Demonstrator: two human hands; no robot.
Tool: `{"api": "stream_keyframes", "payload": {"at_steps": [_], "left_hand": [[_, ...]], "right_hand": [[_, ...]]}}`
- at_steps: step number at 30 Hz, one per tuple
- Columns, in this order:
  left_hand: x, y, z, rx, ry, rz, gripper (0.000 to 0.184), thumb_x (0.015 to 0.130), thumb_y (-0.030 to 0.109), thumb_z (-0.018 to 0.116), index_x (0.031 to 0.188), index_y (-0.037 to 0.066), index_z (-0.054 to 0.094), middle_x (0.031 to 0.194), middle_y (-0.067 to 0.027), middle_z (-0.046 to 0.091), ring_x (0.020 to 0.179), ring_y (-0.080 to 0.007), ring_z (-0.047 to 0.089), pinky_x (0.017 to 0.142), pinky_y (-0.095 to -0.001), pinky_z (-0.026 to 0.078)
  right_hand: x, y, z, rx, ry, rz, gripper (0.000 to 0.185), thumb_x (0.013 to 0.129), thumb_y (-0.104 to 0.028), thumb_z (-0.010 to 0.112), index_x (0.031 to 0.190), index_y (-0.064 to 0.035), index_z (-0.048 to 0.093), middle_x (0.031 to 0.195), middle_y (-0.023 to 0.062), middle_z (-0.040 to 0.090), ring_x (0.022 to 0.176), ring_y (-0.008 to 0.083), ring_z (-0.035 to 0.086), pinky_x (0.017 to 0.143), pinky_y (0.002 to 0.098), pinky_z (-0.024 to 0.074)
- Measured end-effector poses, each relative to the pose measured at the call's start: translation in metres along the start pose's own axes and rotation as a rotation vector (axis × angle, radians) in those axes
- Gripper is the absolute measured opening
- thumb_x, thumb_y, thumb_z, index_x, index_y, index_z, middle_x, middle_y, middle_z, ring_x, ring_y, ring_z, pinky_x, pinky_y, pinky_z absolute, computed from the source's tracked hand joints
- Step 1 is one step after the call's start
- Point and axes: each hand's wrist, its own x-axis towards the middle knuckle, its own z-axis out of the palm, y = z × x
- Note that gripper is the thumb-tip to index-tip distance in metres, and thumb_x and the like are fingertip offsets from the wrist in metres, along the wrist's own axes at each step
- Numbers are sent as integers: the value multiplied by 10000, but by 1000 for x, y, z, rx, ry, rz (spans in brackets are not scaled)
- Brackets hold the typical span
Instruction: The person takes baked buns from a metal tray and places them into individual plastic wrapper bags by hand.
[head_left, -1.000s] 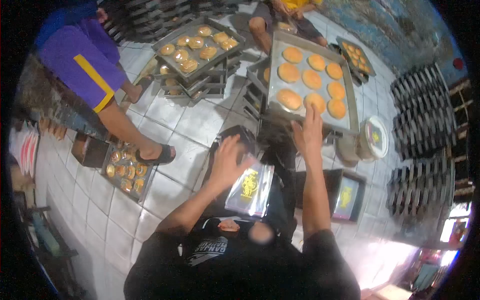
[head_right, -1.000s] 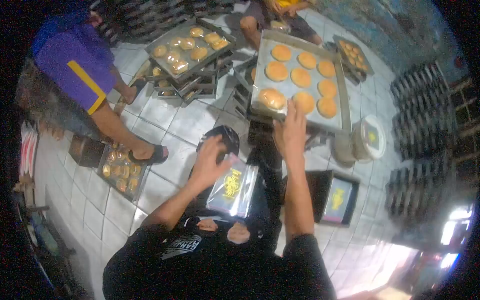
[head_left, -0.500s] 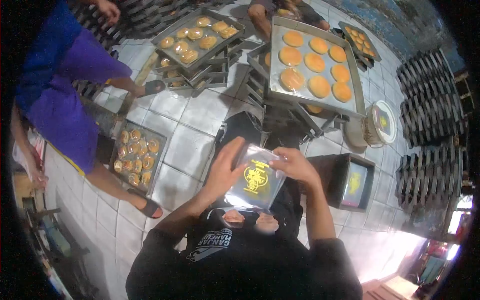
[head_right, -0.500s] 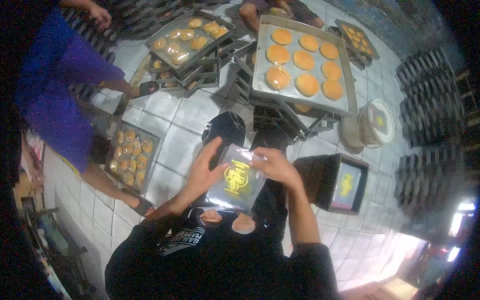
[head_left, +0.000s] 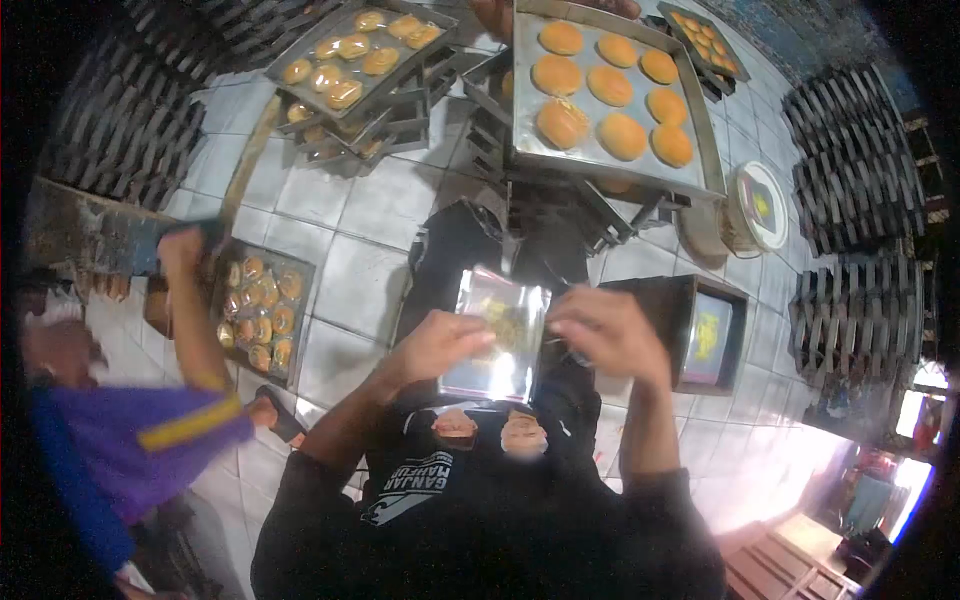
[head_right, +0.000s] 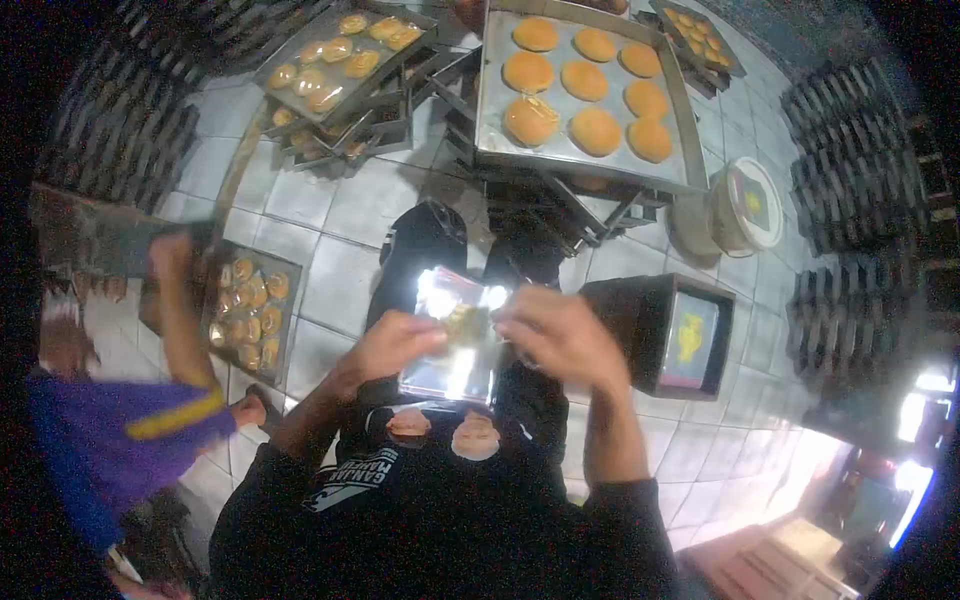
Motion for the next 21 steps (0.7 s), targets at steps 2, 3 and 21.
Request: {"api": "stream_keyframes", "payload": {"at_steps": [2, 3, 21], "left_hand": [[6, -9, -9, -129, -167, -148, 221, 1033, 130, 622, 1135, -36, 726, 884, -123, 766, 772, -163, 744, 720, -298, 590], [11, -9, -12, -138, -165, -146, 221, 1033, 130, 622, 1135, -36, 726, 884, -123, 766, 772, -163, 744, 720, -298, 590], [55, -27, -20, -651, 373, -57, 315, 1106, 281, 506, 1169, -3, 628, 1011, -158, 747, 839, -223, 752, 764, -343, 613]], "right_hand": [[25, 28, -46, 406, -115, 277, 314, 933, -206, 758, 1175, -13, 700, 984, 111, 706, 905, 185, 684, 807, 330, 543], [46, 41, -60, -80, 97, 272, 350, 915, -201, 766, 1204, -18, 693, 1077, 139, 715, 1000, 274, 694, 889, 372, 544], [155, 172, -134, -778, 120, 538, 694, 919, -550, 706, 1321, 10, 628, 1152, 237, 691, 1100, 342, 667, 941, 424, 524]]}}
